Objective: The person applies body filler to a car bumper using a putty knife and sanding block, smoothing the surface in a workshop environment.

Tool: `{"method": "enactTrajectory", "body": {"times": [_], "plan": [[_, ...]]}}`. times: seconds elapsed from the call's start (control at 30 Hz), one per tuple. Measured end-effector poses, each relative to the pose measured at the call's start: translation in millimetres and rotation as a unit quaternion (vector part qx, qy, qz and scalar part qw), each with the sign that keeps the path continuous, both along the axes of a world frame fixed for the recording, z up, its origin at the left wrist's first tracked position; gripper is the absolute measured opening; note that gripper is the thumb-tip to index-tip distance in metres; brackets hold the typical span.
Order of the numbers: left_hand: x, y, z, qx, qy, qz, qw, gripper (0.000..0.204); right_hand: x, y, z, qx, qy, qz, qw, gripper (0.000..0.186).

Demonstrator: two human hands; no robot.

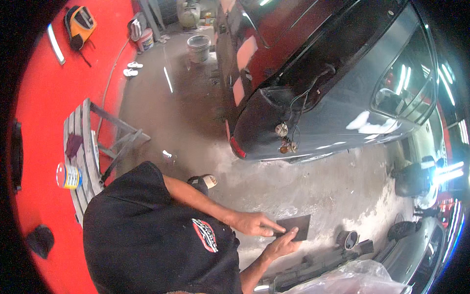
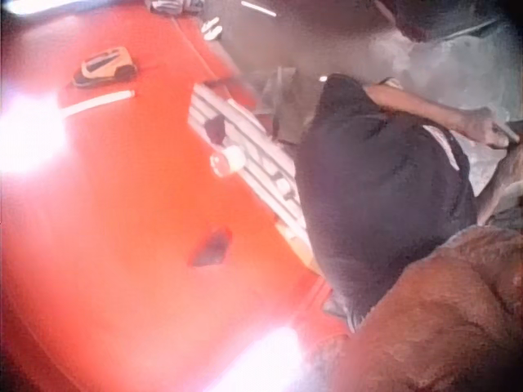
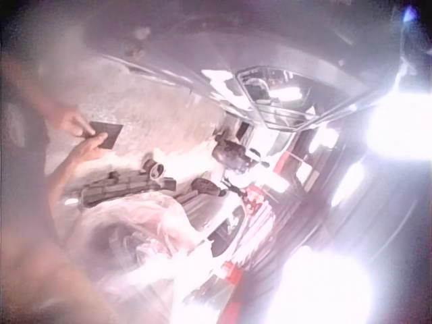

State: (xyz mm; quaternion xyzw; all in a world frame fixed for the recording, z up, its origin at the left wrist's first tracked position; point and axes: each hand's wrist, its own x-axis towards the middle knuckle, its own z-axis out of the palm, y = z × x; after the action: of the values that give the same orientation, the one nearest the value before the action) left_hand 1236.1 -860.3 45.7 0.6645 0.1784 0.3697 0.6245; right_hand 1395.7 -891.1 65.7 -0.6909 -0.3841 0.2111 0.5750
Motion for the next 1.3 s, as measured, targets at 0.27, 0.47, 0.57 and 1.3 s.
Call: {"method": "enactTrajectory", "body": {"times": [0.27, 0.47, 0.57, 1.3], "plan": [[-21.5, -12.5, 22.1, 0.118, 0.061, 0.178, 0.975, 0.021, 50.9, 1.4, -5.2, -0.095, 0.270, 0.031, 0.958, 0.056], [-31.5, -8.2, 19.7, 0.109, 0.085, 0.313, 0.940, 0.023, 41.3, -31.5, -18.3, -0.193, 0.121, 0.373, 0.900, 0.059], [-35.4, -11.0, 17.0, 0.018, -0.023, 0.238, 0.971, 0.027, 31.5, -34.1, -16.7, -0.142, 0.045, 0.371, 0.917, 0.055], [-139.3, 17.2, 3.5, 0.181, 0.008, 0.155, 0.971, 0.024, -63.1, -14.6, 53.9, -0.068, -0.237, 0.361, 0.899, 0.028]]}}
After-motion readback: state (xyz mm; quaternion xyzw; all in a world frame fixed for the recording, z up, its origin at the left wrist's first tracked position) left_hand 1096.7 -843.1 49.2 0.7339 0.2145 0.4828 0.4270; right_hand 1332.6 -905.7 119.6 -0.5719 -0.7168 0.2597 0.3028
